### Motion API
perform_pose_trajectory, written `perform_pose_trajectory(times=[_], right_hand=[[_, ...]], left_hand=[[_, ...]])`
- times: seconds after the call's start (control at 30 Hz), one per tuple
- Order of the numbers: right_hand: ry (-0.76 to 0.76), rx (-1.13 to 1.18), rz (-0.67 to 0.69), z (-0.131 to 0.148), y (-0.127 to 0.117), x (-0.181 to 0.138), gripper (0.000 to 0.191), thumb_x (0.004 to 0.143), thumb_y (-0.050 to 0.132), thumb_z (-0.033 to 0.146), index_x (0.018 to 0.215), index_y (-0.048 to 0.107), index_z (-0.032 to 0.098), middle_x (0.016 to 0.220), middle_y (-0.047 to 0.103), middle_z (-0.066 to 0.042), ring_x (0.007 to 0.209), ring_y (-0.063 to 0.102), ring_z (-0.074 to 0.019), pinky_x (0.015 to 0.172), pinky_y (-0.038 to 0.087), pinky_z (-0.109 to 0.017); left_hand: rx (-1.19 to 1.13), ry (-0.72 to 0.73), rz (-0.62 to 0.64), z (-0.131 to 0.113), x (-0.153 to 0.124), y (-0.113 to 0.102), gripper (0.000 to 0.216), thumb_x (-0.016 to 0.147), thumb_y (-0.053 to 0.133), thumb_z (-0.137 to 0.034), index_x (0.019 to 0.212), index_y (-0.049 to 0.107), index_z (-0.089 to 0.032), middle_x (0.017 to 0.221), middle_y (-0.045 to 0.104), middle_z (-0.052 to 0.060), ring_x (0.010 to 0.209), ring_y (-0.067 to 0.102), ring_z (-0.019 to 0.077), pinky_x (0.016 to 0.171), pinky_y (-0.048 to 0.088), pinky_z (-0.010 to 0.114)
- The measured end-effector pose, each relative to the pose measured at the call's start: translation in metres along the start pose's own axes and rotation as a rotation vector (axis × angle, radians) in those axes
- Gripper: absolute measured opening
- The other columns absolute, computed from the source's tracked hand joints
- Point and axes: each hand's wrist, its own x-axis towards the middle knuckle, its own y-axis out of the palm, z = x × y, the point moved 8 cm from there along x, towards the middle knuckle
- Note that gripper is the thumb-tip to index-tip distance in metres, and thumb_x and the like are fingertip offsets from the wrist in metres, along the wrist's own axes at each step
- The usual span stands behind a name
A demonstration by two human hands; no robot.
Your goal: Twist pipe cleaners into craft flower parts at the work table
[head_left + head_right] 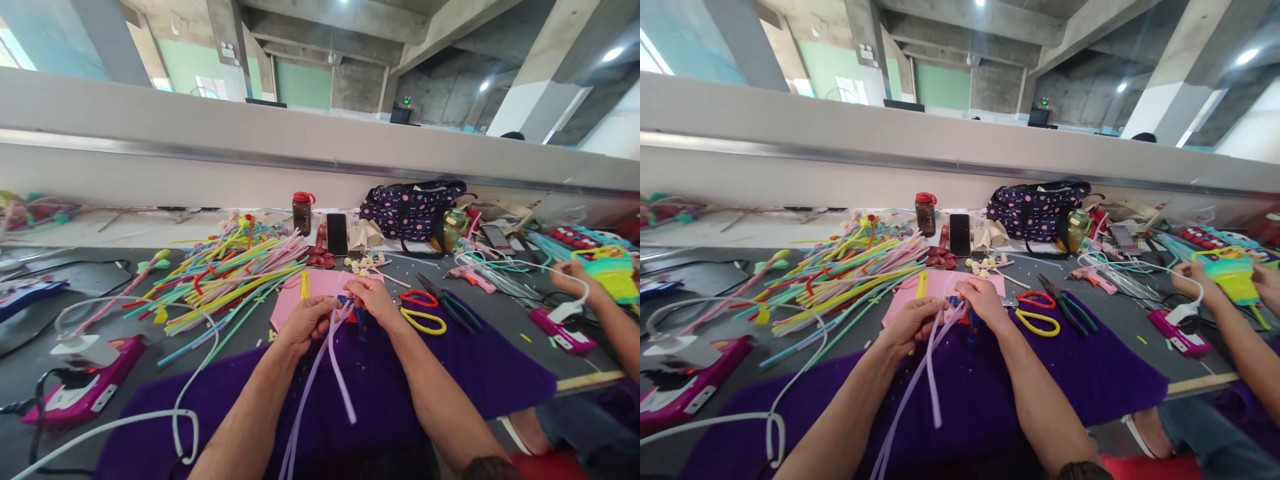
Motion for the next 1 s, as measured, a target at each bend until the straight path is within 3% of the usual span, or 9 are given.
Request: perform_pose_trajectory(times=[0.13,0.23,0.3,0.37,0.47,0.6,0.73,0.87,1.0], right_hand=[[-0.101,-0.537,0.011,-0.005,-0.063,-0.024,0.026,0.079,0.046,0.034,0.076,0.067,0.020,0.066,0.061,-0.002,0.061,0.054,-0.0154,0.058,0.037,-0.026],[-0.043,-0.914,0.053,-0.029,-0.118,-0.049,0.024,0.074,0.049,0.027,0.089,0.067,0.022,0.088,0.064,-0.005,0.079,0.057,-0.0189,0.070,0.039,-0.028],[-0.013,-1.034,0.164,-0.045,-0.138,-0.062,0.040,0.069,0.052,0.022,0.108,0.060,0.023,0.108,0.058,-0.006,0.092,0.055,-0.0196,0.077,0.039,-0.028],[-0.016,-1.105,0.220,-0.054,-0.146,-0.068,0.049,0.068,0.049,0.017,0.116,0.053,0.022,0.120,0.049,-0.007,0.103,0.050,-0.0195,0.085,0.037,-0.029],[-0.015,-1.234,0.232,-0.056,-0.143,-0.064,0.054,0.065,0.048,0.012,0.118,0.051,0.022,0.122,0.047,-0.007,0.107,0.046,-0.0212,0.090,0.033,-0.032],[0.025,-1.311,0.343,-0.055,-0.127,-0.050,0.062,0.062,0.050,0.010,0.122,0.047,0.022,0.117,0.052,-0.009,0.104,0.048,-0.0227,0.086,0.034,-0.031],[0.067,-1.361,0.382,-0.046,-0.126,-0.043,0.062,0.062,0.052,0.012,0.122,0.047,0.024,0.108,0.058,-0.009,0.096,0.053,-0.0241,0.077,0.036,-0.031],[0.137,-1.315,0.296,-0.034,-0.149,-0.043,0.059,0.061,0.053,0.019,0.119,0.050,0.028,0.098,0.062,-0.007,0.086,0.058,-0.0235,0.069,0.039,-0.030],[0.181,-1.075,0.152,-0.025,-0.180,-0.052,0.057,0.058,0.053,0.018,0.114,0.054,0.027,0.100,0.064,-0.004,0.090,0.059,-0.0227,0.070,0.043,-0.028]], left_hand=[[-0.061,0.054,-0.059,-0.006,0.000,-0.007,0.026,0.069,0.059,-0.035,0.077,0.058,-0.010,0.049,0.050,-0.004,0.029,0.026,-0.0006,0.028,0.012,0.014],[-0.061,0.072,-0.039,-0.008,-0.001,-0.004,0.025,0.068,0.060,-0.035,0.076,0.058,-0.010,0.052,0.052,-0.003,0.030,0.029,-0.0004,0.028,0.014,0.013],[-0.050,0.073,-0.026,-0.008,-0.001,-0.002,0.025,0.069,0.060,-0.035,0.075,0.058,-0.011,0.051,0.052,-0.003,0.030,0.030,-0.0002,0.028,0.014,0.013],[-0.036,0.072,-0.031,-0.007,-0.001,-0.002,0.025,0.069,0.059,-0.036,0.074,0.058,-0.011,0.049,0.050,-0.004,0.030,0.029,0.0001,0.028,0.015,0.013],[-0.019,0.070,-0.064,-0.005,0.001,-0.006,0.026,0.069,0.060,-0.036,0.075,0.059,-0.011,0.046,0.048,-0.004,0.029,0.029,0.0004,0.028,0.014,0.013],[-0.023,0.089,-0.072,-0.005,0.003,-0.010,0.026,0.069,0.060,-0.036,0.077,0.059,-0.011,0.052,0.053,-0.002,0.030,0.030,0.0000,0.028,0.015,0.013],[-0.018,0.113,-0.084,-0.007,0.003,-0.012,0.027,0.069,0.060,-0.037,0.077,0.059,-0.010,0.053,0.052,-0.003,0.031,0.031,0.0002,0.028,0.015,0.014],[-0.024,0.099,-0.097,-0.007,0.002,-0.011,0.027,0.069,0.060,-0.037,0.076,0.060,-0.010,0.051,0.052,-0.003,0.031,0.031,0.0002,0.029,0.014,0.014],[-0.030,0.111,-0.089,-0.008,0.001,-0.010,0.026,0.069,0.059,-0.036,0.075,0.059,-0.010,0.052,0.053,-0.003,0.031,0.031,0.0002,0.028,0.014,0.014]])
